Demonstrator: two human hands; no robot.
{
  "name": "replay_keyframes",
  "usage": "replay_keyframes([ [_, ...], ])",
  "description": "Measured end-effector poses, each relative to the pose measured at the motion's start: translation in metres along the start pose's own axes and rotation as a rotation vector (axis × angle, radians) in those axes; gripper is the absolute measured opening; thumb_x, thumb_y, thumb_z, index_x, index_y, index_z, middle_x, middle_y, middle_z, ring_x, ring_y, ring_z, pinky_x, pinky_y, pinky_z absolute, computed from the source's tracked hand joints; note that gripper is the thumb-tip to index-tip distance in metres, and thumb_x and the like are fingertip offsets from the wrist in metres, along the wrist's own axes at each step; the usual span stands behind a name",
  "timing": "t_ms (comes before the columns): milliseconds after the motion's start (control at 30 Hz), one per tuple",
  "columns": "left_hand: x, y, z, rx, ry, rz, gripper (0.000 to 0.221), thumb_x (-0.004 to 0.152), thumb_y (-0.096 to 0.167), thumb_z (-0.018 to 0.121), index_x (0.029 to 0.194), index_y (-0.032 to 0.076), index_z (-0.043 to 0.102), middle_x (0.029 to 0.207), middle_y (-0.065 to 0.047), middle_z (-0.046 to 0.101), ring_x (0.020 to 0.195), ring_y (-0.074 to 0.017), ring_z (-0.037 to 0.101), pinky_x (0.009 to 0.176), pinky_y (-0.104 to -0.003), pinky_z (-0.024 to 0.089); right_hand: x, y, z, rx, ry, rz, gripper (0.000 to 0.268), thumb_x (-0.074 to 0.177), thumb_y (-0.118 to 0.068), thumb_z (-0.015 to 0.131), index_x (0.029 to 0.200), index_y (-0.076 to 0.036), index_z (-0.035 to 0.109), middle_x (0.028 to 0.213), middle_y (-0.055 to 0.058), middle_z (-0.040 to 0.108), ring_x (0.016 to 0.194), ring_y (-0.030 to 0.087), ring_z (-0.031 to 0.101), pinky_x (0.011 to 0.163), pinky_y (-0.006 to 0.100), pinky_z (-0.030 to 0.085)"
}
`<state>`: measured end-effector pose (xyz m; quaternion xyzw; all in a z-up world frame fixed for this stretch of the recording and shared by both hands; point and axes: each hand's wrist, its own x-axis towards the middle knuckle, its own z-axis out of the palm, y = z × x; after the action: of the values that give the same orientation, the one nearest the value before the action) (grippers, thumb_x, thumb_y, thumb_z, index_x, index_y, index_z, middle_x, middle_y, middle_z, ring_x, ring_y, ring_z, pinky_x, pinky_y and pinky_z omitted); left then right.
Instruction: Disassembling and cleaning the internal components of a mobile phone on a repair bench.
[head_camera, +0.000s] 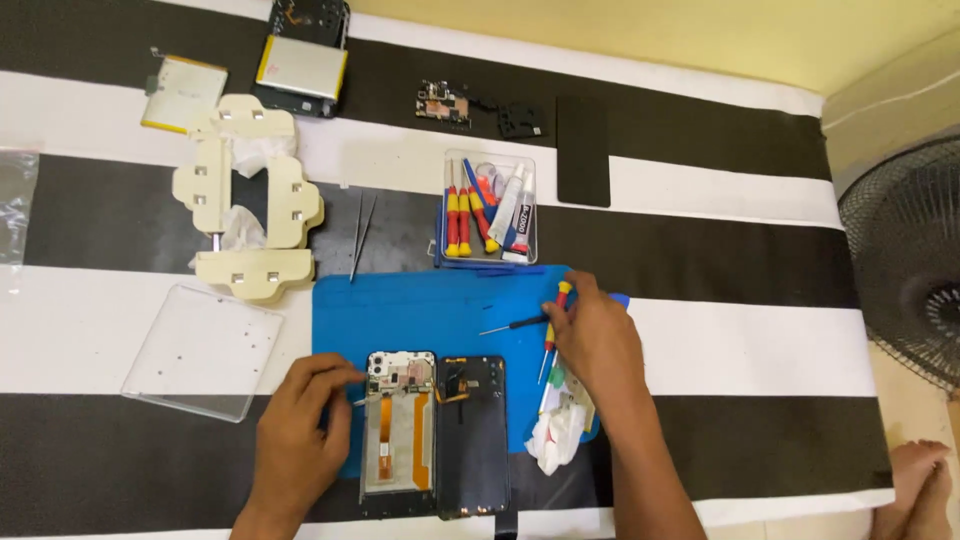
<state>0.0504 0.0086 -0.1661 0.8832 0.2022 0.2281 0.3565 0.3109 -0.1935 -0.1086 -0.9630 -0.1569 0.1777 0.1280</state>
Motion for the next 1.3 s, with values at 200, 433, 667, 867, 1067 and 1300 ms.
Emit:
replay_keyframes([
  [200, -0.006, -0.006, -0.001, -0.012, 0.011, -0.058, 0.025, 0.093, 0.001, 0.055, 0.108, 0.011, 0.072, 0.117, -0.005, 0.066, 0.102, -0.0209, 0.069, 0.082, -0.037, 0.058, -0.013, -0.001, -0.005, 0.180, 0.032, -0.058, 0.041, 0.099, -0.026, 0.062, 0.138, -0.016, 0.059, 0.088, 0.004, 0.073, 0.081, 0.021, 0.073, 0.071, 0.037, 0.054],
  [433, -0.002, -0.007, 0.000, -0.050, -0.018, -0.052, 0.024, 0.093, 0.001, 0.055, 0.108, 0.010, 0.071, 0.116, -0.004, 0.066, 0.100, -0.0198, 0.069, 0.078, -0.035, 0.059, -0.050, 0.026, 0.025, 0.317, 0.371, -0.460, 0.060, 0.090, -0.017, 0.076, 0.142, -0.012, 0.048, 0.125, 0.011, 0.070, 0.092, 0.020, 0.075, 0.079, 0.034, 0.063],
  [667, 0.003, -0.005, -0.003, -0.074, -0.005, -0.048, 0.022, 0.093, 0.001, 0.055, 0.107, 0.009, 0.071, 0.114, -0.004, 0.066, 0.098, -0.0191, 0.069, 0.076, -0.034, 0.060, -0.056, -0.023, 0.006, 0.973, 0.427, -0.257, 0.057, 0.088, 0.007, 0.070, 0.129, -0.005, 0.033, 0.109, 0.030, 0.069, 0.089, 0.028, 0.074, 0.080, 0.036, 0.066],
  [867, -0.001, -0.009, -0.003, -0.114, -0.013, -0.100, 0.023, 0.094, 0.002, 0.055, 0.108, 0.011, 0.071, 0.116, -0.003, 0.065, 0.098, -0.0185, 0.069, 0.077, -0.035, 0.057, -0.021, -0.037, 0.043, 1.048, 0.497, -0.245, 0.056, 0.086, 0.008, 0.075, 0.121, -0.006, 0.033, 0.112, 0.029, 0.061, 0.095, 0.030, 0.077, 0.079, 0.033, 0.067],
  [1067, 0.000, -0.008, -0.003, -0.120, -0.009, -0.104, 0.021, 0.093, 0.004, 0.055, 0.107, 0.010, 0.071, 0.114, -0.002, 0.066, 0.095, -0.0175, 0.069, 0.073, -0.034, 0.059, -0.015, -0.036, 0.055, 0.911, 0.527, -0.294, 0.057, 0.085, 0.001, 0.078, 0.123, -0.005, 0.036, 0.121, 0.026, 0.061, 0.110, 0.031, 0.074, 0.084, 0.034, 0.067],
  [1300, 0.000, -0.009, -0.003, -0.113, -0.020, -0.104, 0.022, 0.093, 0.003, 0.055, 0.107, 0.011, 0.070, 0.114, -0.001, 0.066, 0.093, -0.0167, 0.069, 0.068, -0.033, 0.059, -0.010, -0.034, 0.063, 0.979, 0.494, -0.286, 0.056, 0.085, 0.003, 0.077, 0.120, -0.006, 0.034, 0.117, 0.028, 0.062, 0.105, 0.030, 0.075, 0.084, 0.034, 0.068],
])
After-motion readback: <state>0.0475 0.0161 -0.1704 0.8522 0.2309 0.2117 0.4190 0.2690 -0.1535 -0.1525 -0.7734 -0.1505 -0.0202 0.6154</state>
